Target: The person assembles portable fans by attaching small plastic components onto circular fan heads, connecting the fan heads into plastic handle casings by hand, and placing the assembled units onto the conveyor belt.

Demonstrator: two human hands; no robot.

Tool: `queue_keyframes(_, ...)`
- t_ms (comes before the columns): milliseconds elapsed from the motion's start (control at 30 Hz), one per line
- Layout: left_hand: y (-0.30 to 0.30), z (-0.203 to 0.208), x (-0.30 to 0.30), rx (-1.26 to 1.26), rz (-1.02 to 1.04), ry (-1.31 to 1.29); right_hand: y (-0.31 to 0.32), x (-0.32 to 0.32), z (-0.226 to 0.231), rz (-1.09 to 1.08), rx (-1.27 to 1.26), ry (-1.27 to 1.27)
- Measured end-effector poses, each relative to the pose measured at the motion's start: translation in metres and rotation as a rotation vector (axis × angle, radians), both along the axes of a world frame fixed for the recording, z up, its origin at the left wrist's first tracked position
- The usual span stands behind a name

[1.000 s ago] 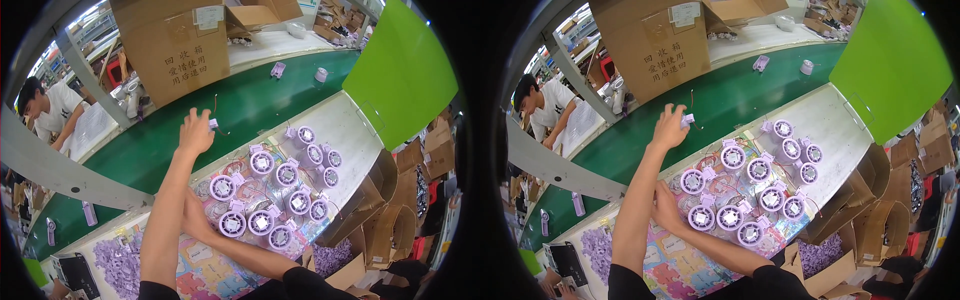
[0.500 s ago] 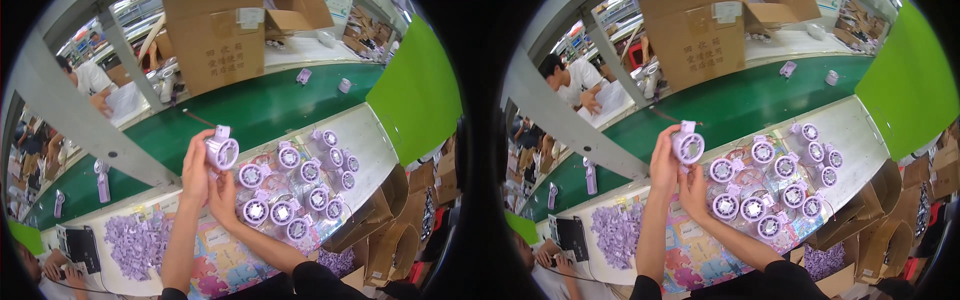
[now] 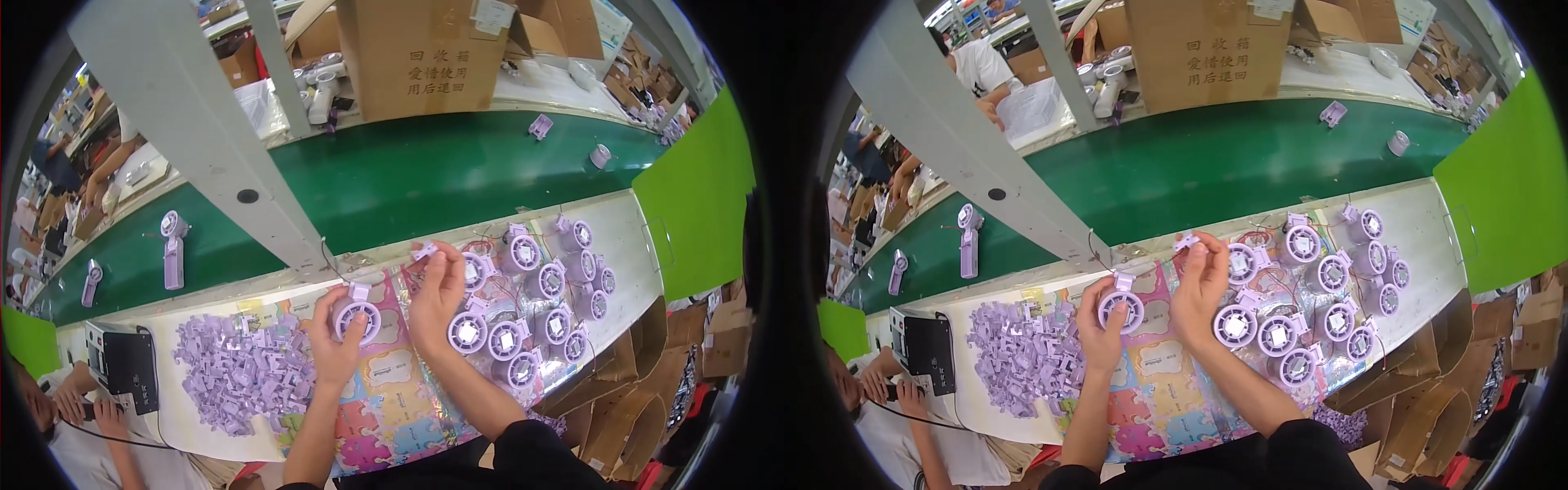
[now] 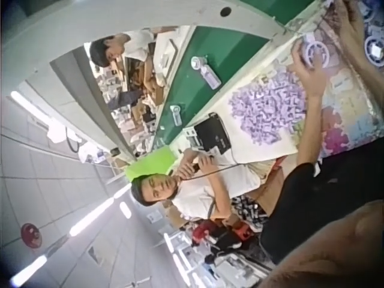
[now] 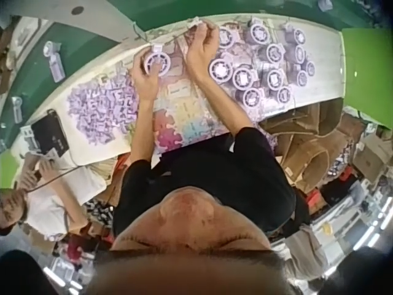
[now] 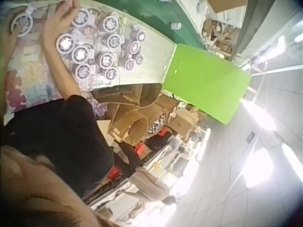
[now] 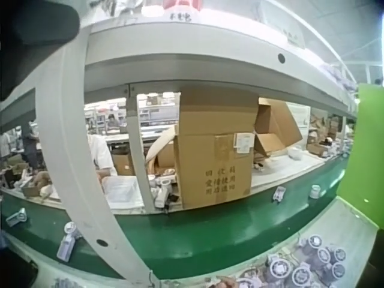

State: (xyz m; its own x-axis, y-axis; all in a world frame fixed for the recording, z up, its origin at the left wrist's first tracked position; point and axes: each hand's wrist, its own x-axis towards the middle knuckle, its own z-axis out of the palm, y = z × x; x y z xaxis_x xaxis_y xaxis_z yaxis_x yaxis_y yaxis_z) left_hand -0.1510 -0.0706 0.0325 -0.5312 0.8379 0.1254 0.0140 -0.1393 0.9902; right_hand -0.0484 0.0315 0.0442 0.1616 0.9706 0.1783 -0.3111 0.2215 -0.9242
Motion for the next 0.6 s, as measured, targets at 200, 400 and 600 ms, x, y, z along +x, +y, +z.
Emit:
queue_keyframes(200,-0.004,-0.005,-0.003,0.011,0.125,0.143,-0.011,0.002,-0.002,0.103,0.096,-0.043)
queue_keyframes(400,-0.001,0.003,0.002,0.048,-0.034,-0.104,-0.014,-0.004,-0.015,0.383,0.124,-0.276)
queue_keyframes(600,-0.002,-0.006,-0.008,0.119,-0.036,-0.125,-0.005,0.003,-0.013,0.696,0.015,-0.259)
